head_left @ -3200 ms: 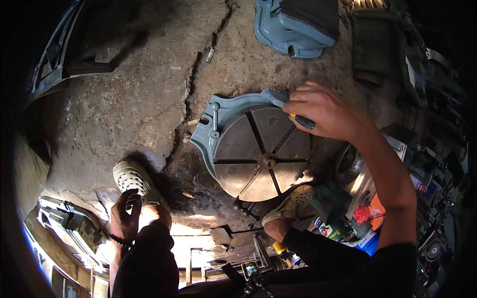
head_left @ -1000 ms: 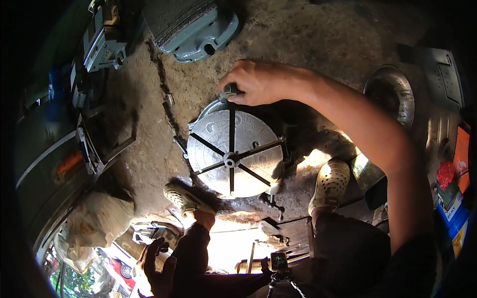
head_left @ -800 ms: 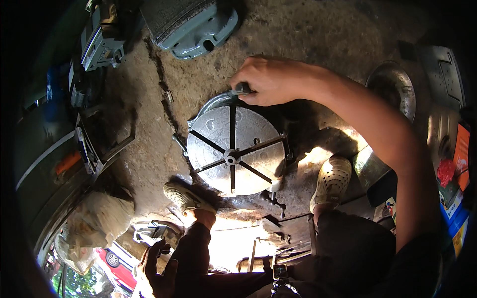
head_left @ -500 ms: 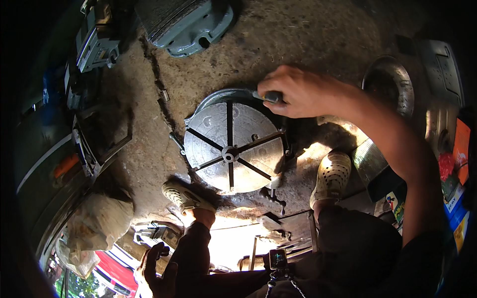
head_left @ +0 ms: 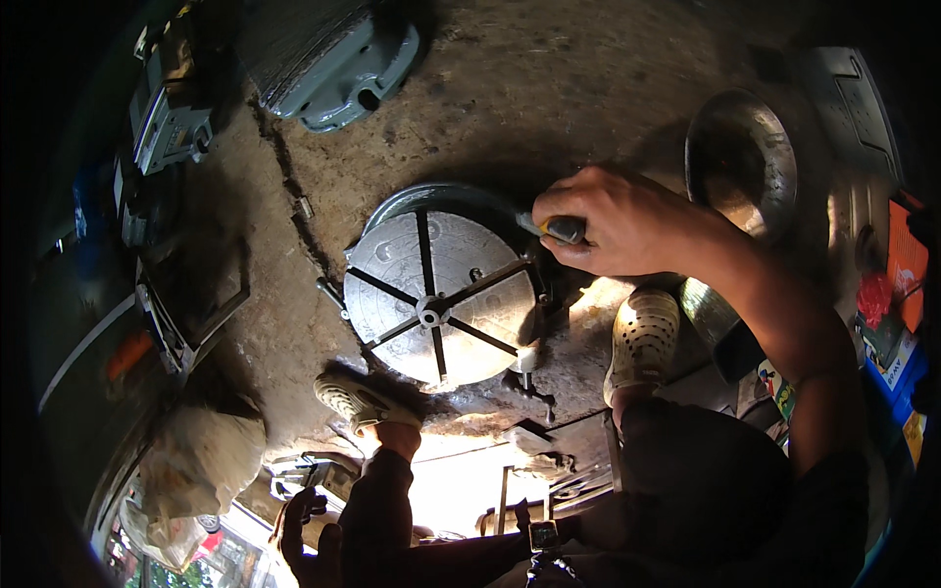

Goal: The person sits on the floor and cleans a circular metal part using a brush and a liquid from a container. They repeatedly dip the brush into the liquid and scrub the surface of the metal part, then wipe it with a cloth.

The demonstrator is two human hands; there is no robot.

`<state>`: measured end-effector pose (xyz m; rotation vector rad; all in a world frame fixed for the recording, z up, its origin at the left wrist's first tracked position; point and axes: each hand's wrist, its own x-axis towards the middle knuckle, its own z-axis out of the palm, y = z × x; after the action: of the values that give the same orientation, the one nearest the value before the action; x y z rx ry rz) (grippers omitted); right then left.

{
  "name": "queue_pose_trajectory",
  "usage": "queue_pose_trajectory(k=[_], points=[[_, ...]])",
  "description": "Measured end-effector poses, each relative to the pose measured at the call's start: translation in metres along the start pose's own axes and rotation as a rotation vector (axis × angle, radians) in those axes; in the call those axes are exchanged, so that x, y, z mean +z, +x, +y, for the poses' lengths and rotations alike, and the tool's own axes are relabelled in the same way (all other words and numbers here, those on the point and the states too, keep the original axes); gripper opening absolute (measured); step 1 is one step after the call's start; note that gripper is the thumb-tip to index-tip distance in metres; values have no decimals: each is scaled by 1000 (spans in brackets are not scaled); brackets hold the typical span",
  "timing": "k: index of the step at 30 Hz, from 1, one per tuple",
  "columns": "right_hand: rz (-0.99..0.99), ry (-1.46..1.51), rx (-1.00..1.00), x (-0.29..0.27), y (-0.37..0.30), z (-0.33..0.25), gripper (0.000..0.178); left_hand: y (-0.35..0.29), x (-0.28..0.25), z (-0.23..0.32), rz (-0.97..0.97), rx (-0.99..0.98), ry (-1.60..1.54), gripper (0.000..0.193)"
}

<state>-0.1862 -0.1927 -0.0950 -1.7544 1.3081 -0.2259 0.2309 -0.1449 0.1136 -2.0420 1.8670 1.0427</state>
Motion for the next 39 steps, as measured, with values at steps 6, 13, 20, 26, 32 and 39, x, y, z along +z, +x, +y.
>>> queue_pose_trajectory(k=[6, 13, 20, 26, 32, 39], points=[[228, -179, -195, -14, 13, 18, 37, 2, -1, -6, -27, -32, 28, 54], [400, -559, -444, 3, 94, 17, 26, 10, 3, 0, -90, -90, 84, 36], [246, -116, -429, 22, 118, 17, 36, 19, 6, 9, -148, -147, 110, 39], [200, -54, -359, 19, 114, 27, 36, 25, 9, 20, -139, -138, 152, 37], [181, -110, -361, 13, 111, 23, 38, 27, 9, 17, -162, -123, 119, 36], [148, -39, -291, 8, 99, 25, 40, 28, 8, 12, -164, -205, 62, 41]])
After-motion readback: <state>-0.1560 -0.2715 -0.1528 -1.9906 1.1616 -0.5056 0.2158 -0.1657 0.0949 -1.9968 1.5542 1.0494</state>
